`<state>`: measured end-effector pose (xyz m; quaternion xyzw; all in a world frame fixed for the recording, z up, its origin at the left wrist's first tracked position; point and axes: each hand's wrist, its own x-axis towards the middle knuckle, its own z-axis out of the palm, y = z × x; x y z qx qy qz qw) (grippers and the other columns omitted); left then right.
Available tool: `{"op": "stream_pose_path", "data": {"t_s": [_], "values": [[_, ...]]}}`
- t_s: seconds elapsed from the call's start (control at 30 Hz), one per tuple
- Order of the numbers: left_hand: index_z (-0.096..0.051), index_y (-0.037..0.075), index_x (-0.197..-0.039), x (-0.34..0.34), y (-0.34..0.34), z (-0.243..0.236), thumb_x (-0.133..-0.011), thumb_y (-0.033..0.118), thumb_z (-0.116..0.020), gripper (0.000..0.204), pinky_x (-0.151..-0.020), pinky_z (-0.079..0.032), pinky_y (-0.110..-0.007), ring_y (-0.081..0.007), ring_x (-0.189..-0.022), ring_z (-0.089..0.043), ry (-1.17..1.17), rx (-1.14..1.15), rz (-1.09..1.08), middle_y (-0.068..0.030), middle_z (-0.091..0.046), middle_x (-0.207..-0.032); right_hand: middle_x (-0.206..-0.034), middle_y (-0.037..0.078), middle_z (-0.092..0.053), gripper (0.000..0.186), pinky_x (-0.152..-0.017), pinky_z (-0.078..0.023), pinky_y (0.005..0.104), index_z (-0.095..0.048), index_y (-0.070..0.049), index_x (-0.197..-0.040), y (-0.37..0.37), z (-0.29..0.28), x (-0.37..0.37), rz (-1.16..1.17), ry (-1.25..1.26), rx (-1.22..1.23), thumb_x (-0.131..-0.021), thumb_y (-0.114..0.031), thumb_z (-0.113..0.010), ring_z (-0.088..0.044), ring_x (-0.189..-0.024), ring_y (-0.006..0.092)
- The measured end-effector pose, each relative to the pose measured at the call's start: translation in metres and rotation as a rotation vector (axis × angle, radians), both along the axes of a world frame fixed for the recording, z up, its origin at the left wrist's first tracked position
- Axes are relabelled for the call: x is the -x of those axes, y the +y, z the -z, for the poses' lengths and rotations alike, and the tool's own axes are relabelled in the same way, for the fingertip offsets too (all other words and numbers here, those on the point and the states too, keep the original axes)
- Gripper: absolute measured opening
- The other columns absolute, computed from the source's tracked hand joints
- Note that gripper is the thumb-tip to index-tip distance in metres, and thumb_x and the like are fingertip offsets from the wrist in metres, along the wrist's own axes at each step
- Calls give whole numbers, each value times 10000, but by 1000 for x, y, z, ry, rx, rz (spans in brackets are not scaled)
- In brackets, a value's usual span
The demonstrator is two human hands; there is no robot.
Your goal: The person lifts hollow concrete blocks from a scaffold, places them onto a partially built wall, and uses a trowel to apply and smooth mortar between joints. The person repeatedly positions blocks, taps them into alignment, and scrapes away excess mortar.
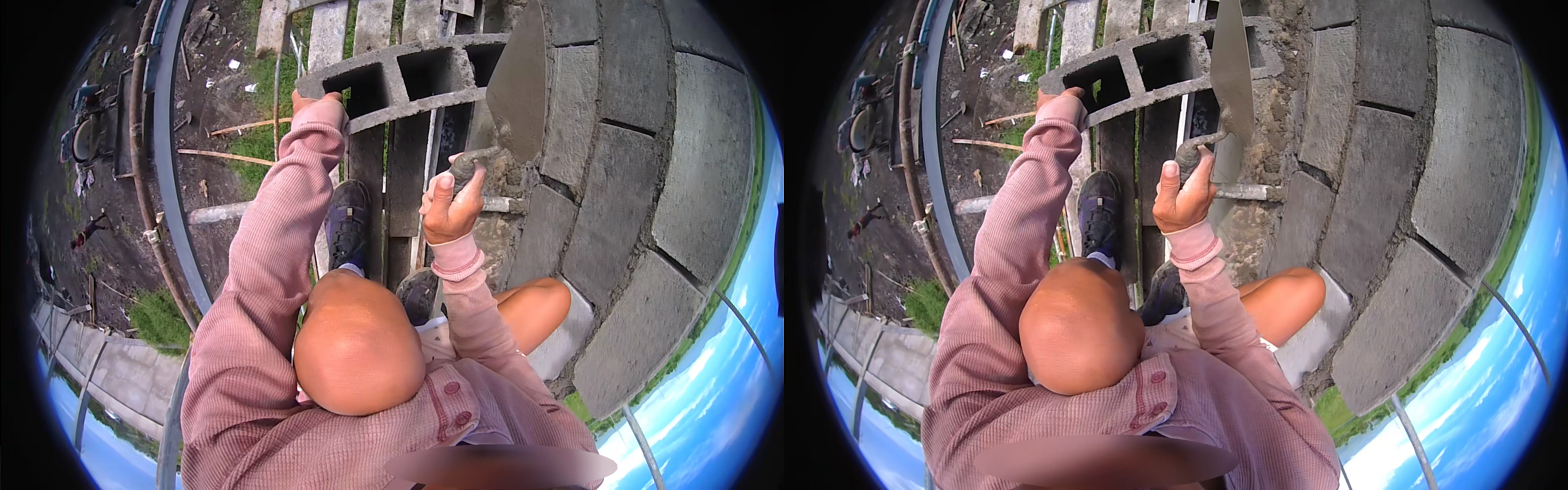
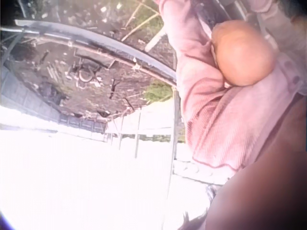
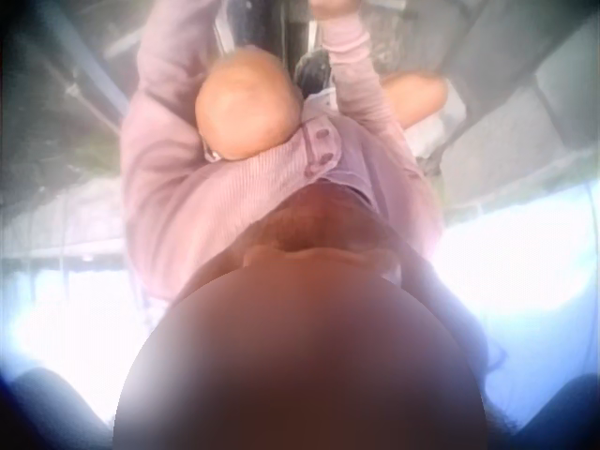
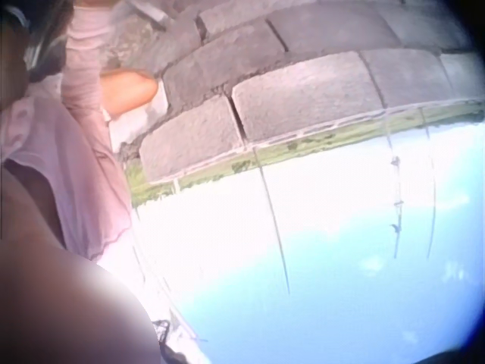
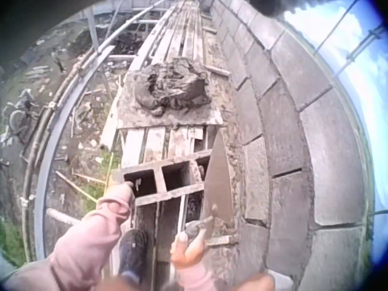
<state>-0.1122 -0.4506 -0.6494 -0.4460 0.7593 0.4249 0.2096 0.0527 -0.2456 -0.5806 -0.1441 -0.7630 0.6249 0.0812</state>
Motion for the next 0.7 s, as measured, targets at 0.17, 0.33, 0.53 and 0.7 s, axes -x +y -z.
{"op": "stream_pose_path", "data": {"t_s": [0.17, 0.33, 0.53, 0.7], "values": [[-518, 21, -1286, -4, 0, 10, -818, 219, -782, 572, -834, -519, -417, -330, -964, -687, 57, 42, 33, -207, -699, -1085, -638, 74, -585, 482, -443, -434, 317, -471, 41, -1164, -12, 24, 3, -75, -15, -478, -1041, -417, -556, -581, -498, 141], [-595, 3, -1222, -6, 4, 2, -798, 279, -798, 545, -889, -526, -432, -335, -961, -716, 134, 192, 82, -205, -736, -1021, -720, 136, -617, 477, -515, -449, 369, -494, 42, -1206, -13, 33, -2, 0, -103, -166, -1032, -395, -573, -602, -599, 260], [-574, 4, -1302, -4, 4, -4, -770, 281, -821, 649, -991, -488, -406, -369, -1112, -675, 167, 123, 45, -217, -707, -1191, -846, 247, -667, 425, -670, -500, 501, -517, 13, -1204, -15, 15, 1, -37, -179, -261, -1025, -368, -580, -635, -802, 522], [-559, 8, -1332, -3, 3, 2, -758, 250, -841, 683, -1003, -484, -417, -367, -1129, -671, 135, 111, 30, -217, -707, -1203, -825, 241, -673, 418, -669, -504, 513, -536, 24, -1165, -19, 7, 12, -31, -134, -211, -1017, -362, -596, -646, -761, 509]]}}
